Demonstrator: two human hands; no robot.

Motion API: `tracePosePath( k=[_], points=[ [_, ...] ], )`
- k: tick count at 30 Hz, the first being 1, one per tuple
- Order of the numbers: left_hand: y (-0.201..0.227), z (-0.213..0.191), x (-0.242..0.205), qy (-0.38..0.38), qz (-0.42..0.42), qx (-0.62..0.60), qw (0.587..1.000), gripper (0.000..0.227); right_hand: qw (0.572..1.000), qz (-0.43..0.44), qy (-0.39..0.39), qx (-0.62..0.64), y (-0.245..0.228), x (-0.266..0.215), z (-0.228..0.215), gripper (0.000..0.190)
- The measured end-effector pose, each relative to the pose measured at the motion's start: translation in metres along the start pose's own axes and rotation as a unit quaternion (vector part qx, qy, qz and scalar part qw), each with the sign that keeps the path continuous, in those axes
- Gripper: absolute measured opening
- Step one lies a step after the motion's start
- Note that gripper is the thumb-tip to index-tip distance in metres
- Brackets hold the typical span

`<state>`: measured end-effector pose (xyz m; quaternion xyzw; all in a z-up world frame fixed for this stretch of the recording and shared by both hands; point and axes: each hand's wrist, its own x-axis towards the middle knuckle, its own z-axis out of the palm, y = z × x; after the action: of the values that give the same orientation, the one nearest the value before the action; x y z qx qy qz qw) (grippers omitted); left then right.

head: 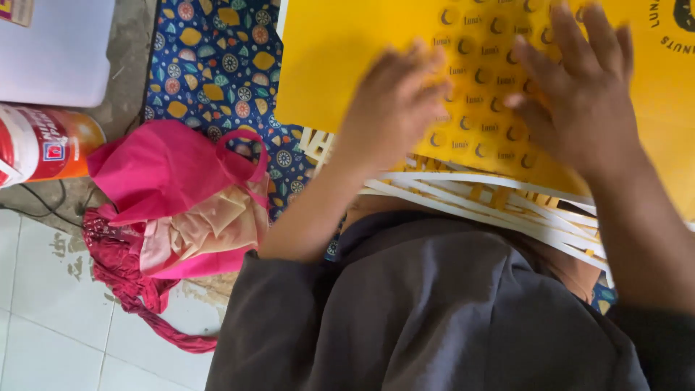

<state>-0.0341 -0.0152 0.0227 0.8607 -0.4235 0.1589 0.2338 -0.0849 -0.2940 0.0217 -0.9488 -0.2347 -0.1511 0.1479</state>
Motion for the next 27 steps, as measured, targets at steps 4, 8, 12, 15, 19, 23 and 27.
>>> tracePosePath(
  k=[4,8,12,15,19,23,27],
  points=[
    [0.053,0.011,-0.026,0.059,0.104,-0.086,0.989,0.018,0.994,0.028,-0.089,0.054,0.008,0.039,0.028,0.061],
    [0.061,0.025,-0.044,0.004,0.142,0.003,0.990,0.035,0.997,0.012,-0.072,0.026,0.002,0.055,0.049,0.058],
    [0.054,0.032,-0.052,0.076,0.123,0.050,0.988,0.018,0.997,-0.050,-0.063,0.015,0.010,0.063,0.050,0.053],
    [0.050,0.037,-0.059,0.104,0.141,0.056,0.983,0.017,0.993,-0.101,0.009,0.066,0.023,0.072,0.028,0.034],
    [0.049,0.055,-0.067,0.118,0.135,0.049,0.982,0.018,0.999,-0.029,-0.031,-0.018,0.047,0.059,0.047,0.027],
    [0.052,0.060,-0.060,0.132,0.122,0.117,0.977,0.021,0.996,-0.003,-0.035,-0.076,0.054,0.061,0.064,0.029],
    [0.052,0.057,-0.045,0.154,0.144,0.103,0.972,0.009,0.995,0.033,-0.066,-0.070,0.061,0.061,0.071,0.035]
  ],
)
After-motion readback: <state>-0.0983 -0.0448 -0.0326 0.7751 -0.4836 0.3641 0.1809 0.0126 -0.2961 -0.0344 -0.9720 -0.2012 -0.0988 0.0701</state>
